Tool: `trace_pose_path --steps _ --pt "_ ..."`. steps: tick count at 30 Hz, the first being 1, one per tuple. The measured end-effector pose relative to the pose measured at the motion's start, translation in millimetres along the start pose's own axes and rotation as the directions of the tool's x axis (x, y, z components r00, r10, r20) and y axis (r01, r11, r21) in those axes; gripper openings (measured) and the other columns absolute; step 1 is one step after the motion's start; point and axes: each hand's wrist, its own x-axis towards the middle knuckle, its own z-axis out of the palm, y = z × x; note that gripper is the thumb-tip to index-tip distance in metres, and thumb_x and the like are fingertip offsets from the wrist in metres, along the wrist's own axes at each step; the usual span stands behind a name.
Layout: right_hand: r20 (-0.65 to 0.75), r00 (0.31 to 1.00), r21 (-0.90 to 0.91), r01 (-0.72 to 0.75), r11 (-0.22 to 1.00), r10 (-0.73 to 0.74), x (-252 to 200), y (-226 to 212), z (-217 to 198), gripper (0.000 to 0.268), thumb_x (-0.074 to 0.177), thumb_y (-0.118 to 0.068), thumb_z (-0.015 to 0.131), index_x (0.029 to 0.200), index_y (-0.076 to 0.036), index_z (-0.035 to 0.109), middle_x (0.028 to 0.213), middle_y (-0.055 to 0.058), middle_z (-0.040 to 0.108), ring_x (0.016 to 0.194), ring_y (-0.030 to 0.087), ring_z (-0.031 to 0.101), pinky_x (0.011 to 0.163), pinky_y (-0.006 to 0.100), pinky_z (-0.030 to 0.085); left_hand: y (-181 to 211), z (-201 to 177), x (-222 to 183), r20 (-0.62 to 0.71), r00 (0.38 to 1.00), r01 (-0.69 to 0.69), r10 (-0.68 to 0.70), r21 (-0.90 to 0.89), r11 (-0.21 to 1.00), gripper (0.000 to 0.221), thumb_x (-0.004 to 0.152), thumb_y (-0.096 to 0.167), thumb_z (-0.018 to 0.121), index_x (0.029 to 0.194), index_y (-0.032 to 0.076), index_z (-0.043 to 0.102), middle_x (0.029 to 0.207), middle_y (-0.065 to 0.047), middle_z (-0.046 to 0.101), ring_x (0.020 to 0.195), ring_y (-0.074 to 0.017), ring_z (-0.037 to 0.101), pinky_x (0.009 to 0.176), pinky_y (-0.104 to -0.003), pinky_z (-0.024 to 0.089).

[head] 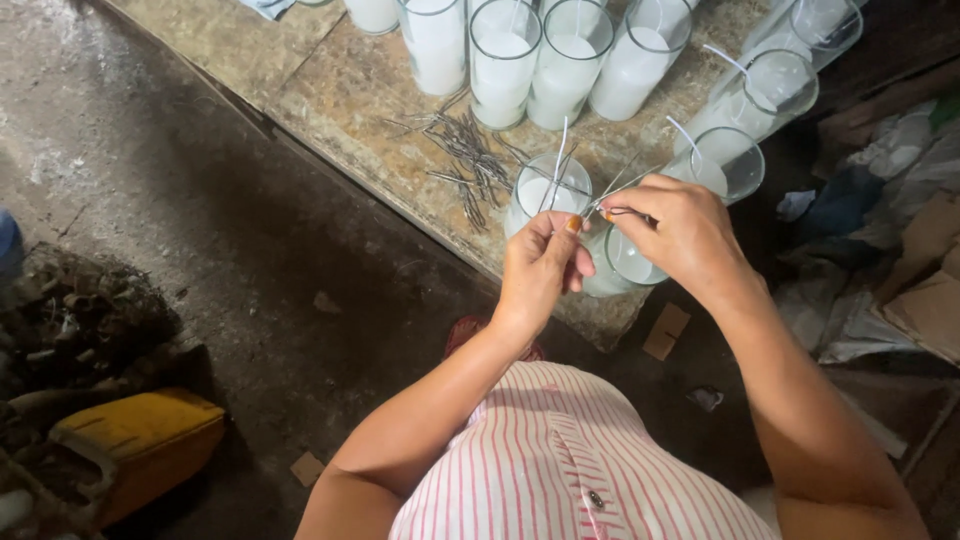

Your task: Centering and securing wicks in glass jars filled with liquid wax using metal wick holders.

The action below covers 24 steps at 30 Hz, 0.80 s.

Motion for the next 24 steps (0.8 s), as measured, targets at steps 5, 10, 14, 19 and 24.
trace_pose_path --steps 5,10,14,19,24 --pt "-0.012 1.0 0.006 0.0 1.0 0.0 -3 3 0 0.008 0.095 -0.02 0.074 0.102 -0.021 0.079 0.085 0.003 0.07 0.073 0.029 0.068 0.065 0.039 0.054 1 8 -2 0.001 1.0 0.013 -0.013 -0.039 0.999 0.019 0.107 0.018 0.054 0.103 0.003 0.064 0.059 -0.013 0.066 0.04 -0.0124 0.056 0.034 -0.019 0.038" --pt "-0.024 1.0 0.043 -0.013 0.999 0.014 -7 3 -2 0.009 0.097 -0.019 0.073 0.102 -0.022 0.079 0.083 0.001 0.07 0.07 0.025 0.068 0.064 0.036 0.054 -6 12 0 0.008 1.0 0.03 -0.029 -0.047 0.998 0.02 0.107 0.02 0.054 0.103 0.003 0.064 0.06 -0.013 0.066 0.041 -0.0125 0.057 0.035 -0.02 0.039" --pt "-0.034 0.999 0.083 -0.003 0.997 0.006 -11 2 -6 0.008 0.096 -0.016 0.072 0.1 -0.017 0.079 0.082 0.005 0.069 0.071 0.029 0.068 0.063 0.038 0.054 -8 19 0 0.011 1.0 0.024 -0.023 -0.085 0.996 0.02 0.107 0.019 0.055 0.101 0.003 0.064 0.058 -0.013 0.065 0.039 -0.0125 0.055 0.034 -0.02 0.038" --pt "-0.036 0.999 0.094 -0.004 0.996 0.008 -15 8 -7 0.007 0.098 -0.014 0.071 0.099 -0.015 0.078 0.078 0.007 0.068 0.07 0.03 0.068 0.062 0.039 0.053 -5 27 -2 0.027 0.999 0.03 -0.028 -0.08 0.996 0.019 0.107 0.018 0.055 0.101 0.002 0.064 0.058 -0.013 0.065 0.039 -0.0123 0.054 0.034 -0.02 0.038" --pt "-0.06 0.998 0.16 0.021 0.987 -0.012 -19 3 -14 0.007 0.096 -0.01 0.07 0.096 -0.011 0.077 0.079 0.01 0.067 0.071 0.031 0.067 0.062 0.039 0.052 -9 30 -1 0.021 0.999 0.039 -0.038 -0.047 0.998 0.019 0.106 0.018 0.054 0.101 0.002 0.064 0.058 -0.012 0.065 0.04 -0.0122 0.055 0.035 -0.02 0.039"
